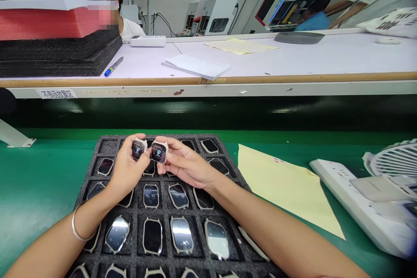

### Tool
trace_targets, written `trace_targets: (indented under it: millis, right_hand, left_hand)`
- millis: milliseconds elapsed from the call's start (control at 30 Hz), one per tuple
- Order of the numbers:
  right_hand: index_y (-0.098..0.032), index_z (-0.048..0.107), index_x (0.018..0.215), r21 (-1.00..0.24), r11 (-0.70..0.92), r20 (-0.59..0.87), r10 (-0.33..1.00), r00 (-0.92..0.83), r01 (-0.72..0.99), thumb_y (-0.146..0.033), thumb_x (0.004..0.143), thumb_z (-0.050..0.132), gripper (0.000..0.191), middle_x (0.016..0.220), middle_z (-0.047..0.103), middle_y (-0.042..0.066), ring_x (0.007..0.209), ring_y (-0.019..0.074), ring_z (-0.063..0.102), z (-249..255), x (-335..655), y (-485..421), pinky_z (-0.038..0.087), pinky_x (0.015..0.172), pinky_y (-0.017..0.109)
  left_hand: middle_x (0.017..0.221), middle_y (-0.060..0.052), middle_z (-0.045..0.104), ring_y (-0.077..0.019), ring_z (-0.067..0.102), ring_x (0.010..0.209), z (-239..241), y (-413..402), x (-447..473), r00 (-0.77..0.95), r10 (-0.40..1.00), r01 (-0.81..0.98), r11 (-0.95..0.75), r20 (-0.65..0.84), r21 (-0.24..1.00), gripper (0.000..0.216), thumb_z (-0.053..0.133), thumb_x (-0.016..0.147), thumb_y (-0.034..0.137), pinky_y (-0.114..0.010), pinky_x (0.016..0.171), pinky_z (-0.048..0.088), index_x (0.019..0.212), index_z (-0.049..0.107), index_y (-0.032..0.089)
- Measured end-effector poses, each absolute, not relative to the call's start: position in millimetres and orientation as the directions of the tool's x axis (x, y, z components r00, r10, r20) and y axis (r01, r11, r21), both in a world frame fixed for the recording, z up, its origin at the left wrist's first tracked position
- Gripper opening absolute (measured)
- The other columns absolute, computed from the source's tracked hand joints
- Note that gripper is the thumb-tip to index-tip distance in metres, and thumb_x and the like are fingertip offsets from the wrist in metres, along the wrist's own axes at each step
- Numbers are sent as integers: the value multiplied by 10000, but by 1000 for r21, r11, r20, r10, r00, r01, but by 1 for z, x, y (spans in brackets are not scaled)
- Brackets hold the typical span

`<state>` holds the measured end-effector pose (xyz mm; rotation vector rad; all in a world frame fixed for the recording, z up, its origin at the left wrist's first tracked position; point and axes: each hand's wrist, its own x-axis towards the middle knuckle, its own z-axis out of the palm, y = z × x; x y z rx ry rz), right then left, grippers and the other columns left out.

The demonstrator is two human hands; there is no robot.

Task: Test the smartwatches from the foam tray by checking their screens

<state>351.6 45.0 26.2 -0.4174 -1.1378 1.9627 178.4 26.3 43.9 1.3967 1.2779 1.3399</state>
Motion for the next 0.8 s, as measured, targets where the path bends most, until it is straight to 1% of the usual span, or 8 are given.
trace_targets:
  millis: [133,200,300,500,567,667,733,800]
  right_hand:
    - [-291,612,1181,-843,-258,105,781,-616,-471,-311,826,746,380,869,656,-22,731,113,664,26,352,45,514,741,289]
    - [-296,610,1189,-843,-256,109,781,-616,-473,-311,828,743,386,869,651,-24,736,116,667,26,352,45,515,746,292]
    - [-304,615,1189,-839,-258,110,781,-614,-478,-316,816,754,398,874,652,-27,739,122,672,27,352,45,518,741,295]
    - [-283,647,1134,-833,-272,94,789,-607,-482,-298,788,778,370,870,650,-33,694,112,653,28,350,44,516,702,281]
    - [-273,635,1166,-829,-283,61,811,-581,-482,-299,783,778,410,884,658,-27,691,115,653,29,350,45,515,703,286]
    - [-239,573,1258,-800,-347,-31,838,-545,-489,-282,809,733,479,909,696,11,749,156,687,29,350,50,505,716,301]
    - [-203,565,1232,-773,-394,-92,845,-527,-497,-280,822,692,436,943,718,53,746,176,694,28,352,55,496,690,303]
    - [-182,578,1148,-755,-416,-130,853,-506,-507,-288,818,675,360,963,727,79,684,167,680,27,353,59,481,645,291]
  left_hand:
    - [860,-2,575,-143,543,777,42,26,177,-52,983,158,-166,176,973,342,636,776,275,-276,737,431,1097,558,185]
    - [871,-4,575,-141,546,785,41,26,176,-48,983,140,-170,178,975,348,636,783,279,-277,751,435,1107,553,183]
    - [879,-4,579,-143,555,795,41,26,177,-46,983,107,-171,177,979,366,651,772,283,-280,768,443,1111,552,185]
    - [919,-15,606,-146,560,838,40,28,178,-61,979,154,-182,194,971,324,661,753,246,-270,776,435,1061,583,186]
    - [908,-12,610,-133,562,791,41,30,178,-73,990,81,-113,119,990,363,697,728,261,-258,731,437,1061,579,180]
    - [876,-5,612,-94,536,648,44,32,178,-39,997,-142,66,-72,988,496,750,695,324,-237,621,419,1120,546,169]
    - [857,-15,620,-91,544,605,47,35,177,25,985,-298,169,-170,939,517,732,715,370,-235,583,414,1140,532,155]
    - [844,-30,629,-105,577,598,49,36,175,58,974,-395,223,-218,891,485,681,753,390,-240,566,421,1140,535,138]
